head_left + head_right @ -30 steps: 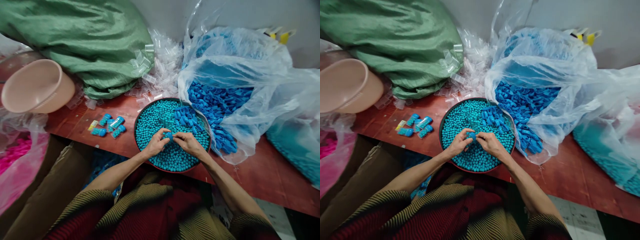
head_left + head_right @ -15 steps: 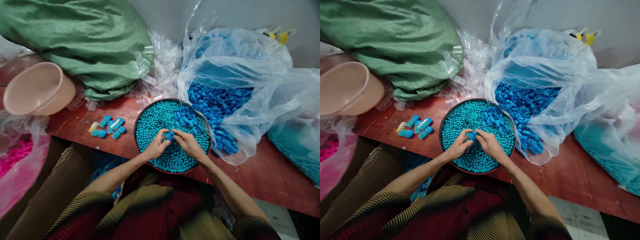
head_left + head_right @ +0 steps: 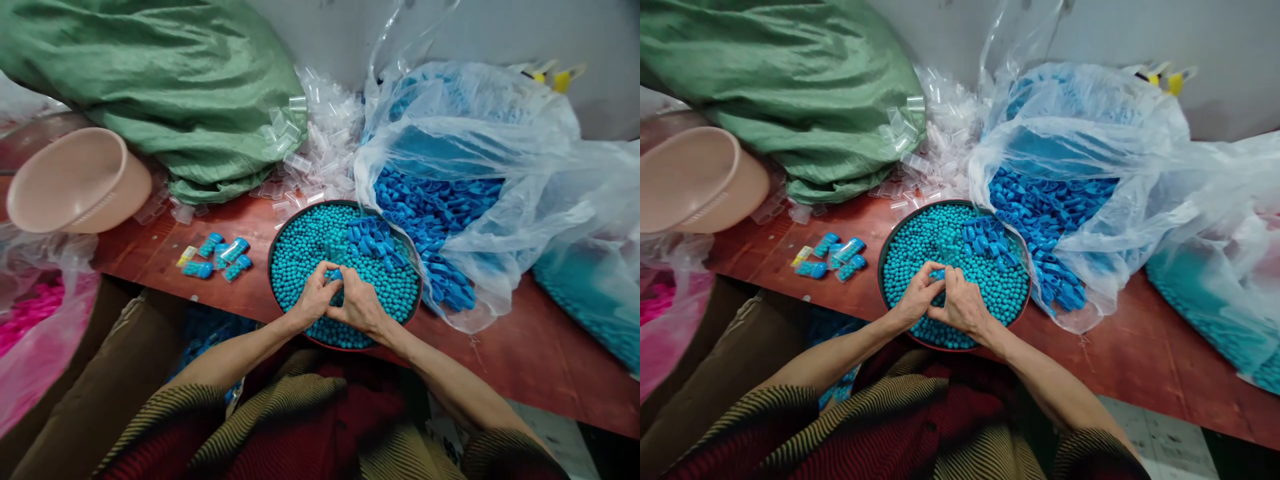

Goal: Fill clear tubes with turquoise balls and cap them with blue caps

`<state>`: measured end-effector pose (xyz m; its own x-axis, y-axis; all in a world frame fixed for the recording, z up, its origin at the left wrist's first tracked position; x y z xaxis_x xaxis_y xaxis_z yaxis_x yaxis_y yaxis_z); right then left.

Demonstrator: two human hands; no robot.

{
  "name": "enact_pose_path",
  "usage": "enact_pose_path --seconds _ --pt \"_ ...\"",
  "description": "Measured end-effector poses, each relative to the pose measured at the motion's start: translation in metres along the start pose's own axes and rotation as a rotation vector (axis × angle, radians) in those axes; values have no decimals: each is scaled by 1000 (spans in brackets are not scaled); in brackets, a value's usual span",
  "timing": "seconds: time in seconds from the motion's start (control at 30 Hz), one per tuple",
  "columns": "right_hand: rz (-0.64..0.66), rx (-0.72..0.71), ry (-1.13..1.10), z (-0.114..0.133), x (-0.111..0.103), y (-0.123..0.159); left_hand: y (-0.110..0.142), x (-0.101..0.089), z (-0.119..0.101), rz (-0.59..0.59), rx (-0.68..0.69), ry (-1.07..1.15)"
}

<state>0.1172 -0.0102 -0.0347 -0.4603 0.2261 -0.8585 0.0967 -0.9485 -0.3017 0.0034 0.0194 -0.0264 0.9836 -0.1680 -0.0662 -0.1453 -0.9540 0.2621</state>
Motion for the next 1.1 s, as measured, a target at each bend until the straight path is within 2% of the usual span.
enact_pose_path --seconds 0.13,0.2,0.27,0.37,0.47,0.53,0.57,0.6,0.67,0.77,0.83,0.9,1.0,1.1 --pt "80 10 16 11 -3 -2 0 -6 0 -27 75 -120" --pt "147 -36 -11 14 -6 -3 1 -20 -3 -5 123 -196" --pt "190 -69 -60 10 -9 -6 1 -44 -8 -10 162 -275" --pt "152 11 -78 -13 -19 -13 -1 -98 -16 -203 266 -431" --pt "48 177 64 -48 -34 -19 -5 -150 -21 -440 290 -695" --pt "-8 262 206 -68 -45 -22 -6 -168 -22 -625 362 -926" --pt "-11 279 273 -76 -50 -23 -7 -169 -23 -700 416 -1007" --pt "14 269 333 -82 -55 -25 -7 -164 -23 -744 480 -1048" --pt "138 187 429 -89 -59 -27 -9 -140 -21 -688 589 -1032" --pt "356 55 532 -95 -58 -30 -15 -85 -17 -357 651 -937" --pt "413 26 567 -97 -54 -32 -21 -51 -12 -207 611 -938" --pt "418 14 558 -97 -49 -33 -29 -27 -8 -87 564 -939" --pt "384 9 491 -89 -45 -30 -39 -10 -2 -12 506 -913" --pt "359 -17 423 -77 -43 -21 -45 -5 2 15 481 -884"
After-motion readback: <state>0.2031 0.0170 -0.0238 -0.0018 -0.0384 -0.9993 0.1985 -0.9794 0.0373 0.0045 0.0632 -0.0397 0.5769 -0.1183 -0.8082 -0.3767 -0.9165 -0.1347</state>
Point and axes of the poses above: each hand's wrist, its own y-axis away from the middle knuckle, its own x-axis out of the palm, z = x × y, the point moved 1 cm from there along -y, towards the middle knuckle, and after that the axes turned 12 degrees about -z, right-handed, at the moved point
